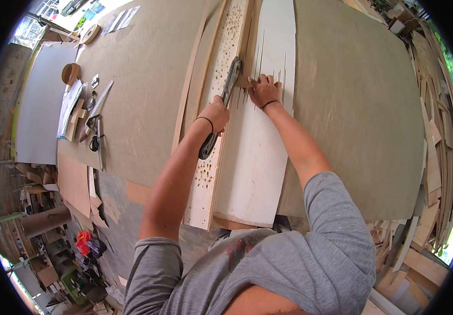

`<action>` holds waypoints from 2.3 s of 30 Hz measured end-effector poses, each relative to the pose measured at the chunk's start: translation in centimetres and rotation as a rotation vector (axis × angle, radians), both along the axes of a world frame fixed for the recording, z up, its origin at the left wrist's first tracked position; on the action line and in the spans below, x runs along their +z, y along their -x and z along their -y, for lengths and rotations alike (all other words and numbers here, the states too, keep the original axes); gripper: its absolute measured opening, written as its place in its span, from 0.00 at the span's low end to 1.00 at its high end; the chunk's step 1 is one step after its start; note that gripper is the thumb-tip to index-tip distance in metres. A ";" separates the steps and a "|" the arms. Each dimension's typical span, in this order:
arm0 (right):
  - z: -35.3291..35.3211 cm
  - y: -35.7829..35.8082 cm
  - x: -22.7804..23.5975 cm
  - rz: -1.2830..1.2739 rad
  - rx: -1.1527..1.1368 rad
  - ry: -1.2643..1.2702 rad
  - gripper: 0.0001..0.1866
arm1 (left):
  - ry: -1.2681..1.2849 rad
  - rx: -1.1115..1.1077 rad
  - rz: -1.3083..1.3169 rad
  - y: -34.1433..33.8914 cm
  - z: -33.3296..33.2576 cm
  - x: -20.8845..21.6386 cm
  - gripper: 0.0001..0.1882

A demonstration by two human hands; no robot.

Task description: The person applies a thin wooden edge-banding strip to a larger board, using a hand tool to press and trim it along the length of the material.

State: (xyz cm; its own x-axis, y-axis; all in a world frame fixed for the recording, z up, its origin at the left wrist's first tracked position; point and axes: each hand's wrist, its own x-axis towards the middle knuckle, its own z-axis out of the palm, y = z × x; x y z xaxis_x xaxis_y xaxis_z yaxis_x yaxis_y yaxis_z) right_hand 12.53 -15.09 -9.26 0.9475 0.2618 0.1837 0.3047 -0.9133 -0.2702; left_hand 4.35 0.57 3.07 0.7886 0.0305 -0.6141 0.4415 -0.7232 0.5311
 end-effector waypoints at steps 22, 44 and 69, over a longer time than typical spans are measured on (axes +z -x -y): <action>0.2 -1.7 0.0 -0.041 -0.010 -0.001 0.16 | 0.009 -0.012 0.000 -1.6 0.2 -0.3 0.11; 0.3 -2.4 -0.1 -0.095 -0.018 0.014 0.16 | -0.111 -0.117 0.002 0.4 0.5 1.4 0.09; 0.2 -3.0 -0.3 -0.053 -0.019 -0.025 0.15 | -0.057 -0.077 0.012 0.7 -0.1 -0.2 0.10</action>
State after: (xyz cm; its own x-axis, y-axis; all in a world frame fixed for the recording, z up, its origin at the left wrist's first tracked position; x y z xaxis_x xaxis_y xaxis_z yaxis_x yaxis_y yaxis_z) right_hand 15.56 -15.31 -9.57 0.9607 0.2400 0.1393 0.2724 -0.9114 -0.3084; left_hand 3.60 0.63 2.88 0.7973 0.0039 -0.6035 0.3773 -0.7837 0.4934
